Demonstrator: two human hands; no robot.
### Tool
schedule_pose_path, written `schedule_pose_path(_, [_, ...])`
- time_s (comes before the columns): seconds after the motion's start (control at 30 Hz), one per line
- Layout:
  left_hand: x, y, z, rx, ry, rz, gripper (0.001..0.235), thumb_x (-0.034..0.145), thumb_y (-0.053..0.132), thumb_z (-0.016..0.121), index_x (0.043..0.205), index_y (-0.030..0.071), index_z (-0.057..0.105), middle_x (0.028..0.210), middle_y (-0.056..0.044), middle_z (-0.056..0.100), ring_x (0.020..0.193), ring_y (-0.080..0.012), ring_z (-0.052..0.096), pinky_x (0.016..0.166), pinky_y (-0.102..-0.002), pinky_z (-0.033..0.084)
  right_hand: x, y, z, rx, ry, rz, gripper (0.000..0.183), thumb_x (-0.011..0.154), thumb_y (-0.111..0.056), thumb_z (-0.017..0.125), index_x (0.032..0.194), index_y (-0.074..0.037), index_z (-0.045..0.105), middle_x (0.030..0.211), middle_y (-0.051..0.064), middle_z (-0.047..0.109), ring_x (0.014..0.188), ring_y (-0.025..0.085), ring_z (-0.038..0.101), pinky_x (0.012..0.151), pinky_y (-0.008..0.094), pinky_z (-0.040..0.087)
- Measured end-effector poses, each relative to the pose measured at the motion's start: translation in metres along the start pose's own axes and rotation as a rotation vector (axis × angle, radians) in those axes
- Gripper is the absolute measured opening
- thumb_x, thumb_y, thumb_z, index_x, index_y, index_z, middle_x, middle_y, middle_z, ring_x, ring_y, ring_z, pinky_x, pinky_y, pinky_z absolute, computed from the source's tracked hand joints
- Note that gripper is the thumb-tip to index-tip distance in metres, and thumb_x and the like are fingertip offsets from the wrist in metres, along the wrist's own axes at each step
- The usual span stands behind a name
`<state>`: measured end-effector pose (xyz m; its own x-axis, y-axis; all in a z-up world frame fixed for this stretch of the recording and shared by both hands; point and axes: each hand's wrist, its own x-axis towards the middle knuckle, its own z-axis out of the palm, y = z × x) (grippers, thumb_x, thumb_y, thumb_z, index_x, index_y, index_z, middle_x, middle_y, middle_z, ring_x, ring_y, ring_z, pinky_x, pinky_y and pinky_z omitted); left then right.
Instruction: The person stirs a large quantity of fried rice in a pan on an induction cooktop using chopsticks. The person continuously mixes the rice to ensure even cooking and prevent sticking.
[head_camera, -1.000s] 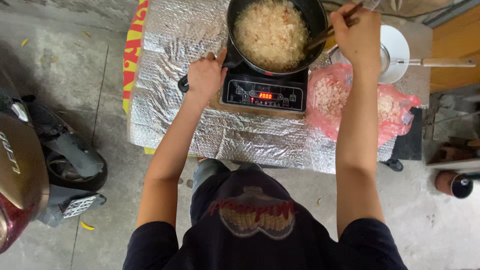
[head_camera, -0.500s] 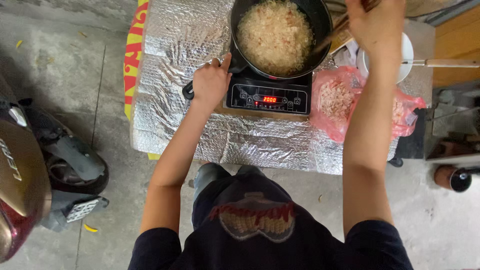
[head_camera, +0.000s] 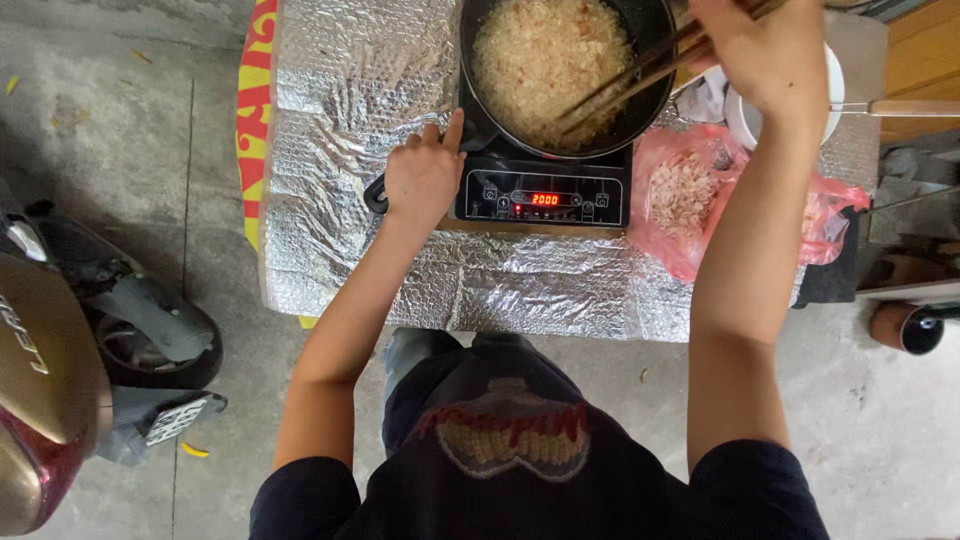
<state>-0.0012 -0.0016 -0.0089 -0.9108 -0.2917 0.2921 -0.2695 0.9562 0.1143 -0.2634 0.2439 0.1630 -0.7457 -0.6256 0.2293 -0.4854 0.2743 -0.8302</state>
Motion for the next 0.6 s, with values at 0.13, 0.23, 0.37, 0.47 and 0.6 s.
schedule_pose_path(0.13, [0.0, 0.001, -0.002, 0.017, -0.018, 0.001, 0.062, 0.088, 0.033, 0.076, 0.144, 0.011, 0.059, 0.091, -0.007, 0.066, 0.075, -0.0236, 0.07, 0.059, -0.037, 0.057, 0.011, 0.009, 0.003, 0.051, -0.258, 0.061, 0.017, 0.113, -0.008, 0.066, 0.104, 0.007, 0.064, 0.09, 0.009, 0.071, 0.081, 0.019, 0.074, 0.067, 0.032, 0.06])
schedule_pose_path(0.23, [0.0, 0.001, -0.004, -0.033, -0.013, -0.015, 0.062, 0.09, 0.031, 0.076, 0.145, 0.011, 0.059, 0.092, -0.007, 0.066, 0.076, -0.0239, 0.07, 0.059, -0.037, 0.057, 0.018, 0.02, 0.001, -0.111, -0.088, -0.175, 0.011, 0.11, 0.0, 0.067, 0.108, 0.01, 0.064, 0.093, 0.011, 0.071, 0.082, 0.021, 0.074, 0.066, 0.032, 0.06])
schedule_pose_path(0.37, [0.0, 0.002, -0.005, -0.024, 0.015, -0.022, 0.06, 0.089, 0.033, 0.075, 0.145, 0.014, 0.059, 0.093, -0.007, 0.066, 0.077, -0.0239, 0.07, 0.06, -0.037, 0.057, 0.014, 0.034, -0.01, 0.071, 0.046, -0.029, 0.015, 0.109, -0.007, 0.073, 0.107, 0.006, 0.067, 0.094, 0.006, 0.074, 0.079, 0.016, 0.075, 0.066, 0.03, 0.063])
schedule_pose_path(0.47, [0.0, 0.002, -0.003, -0.001, -0.009, -0.024, 0.06, 0.09, 0.036, 0.074, 0.144, 0.014, 0.06, 0.09, -0.007, 0.066, 0.074, -0.0247, 0.07, 0.058, -0.038, 0.057, -0.001, 0.053, -0.012, 0.133, -0.08, 0.037, 0.014, 0.112, -0.008, 0.073, 0.111, 0.005, 0.071, 0.098, 0.008, 0.074, 0.081, 0.017, 0.075, 0.07, 0.031, 0.063])
schedule_pose_path(0.6, [0.002, 0.003, -0.003, 0.018, -0.013, -0.031, 0.06, 0.091, 0.041, 0.074, 0.143, 0.015, 0.06, 0.088, -0.007, 0.066, 0.071, -0.0252, 0.07, 0.057, -0.038, 0.056, -0.006, 0.081, 0.024, 0.199, -0.118, 0.019, 0.014, 0.108, -0.011, 0.078, 0.109, 0.003, 0.073, 0.097, 0.009, 0.073, 0.081, 0.015, 0.073, 0.071, 0.03, 0.065])
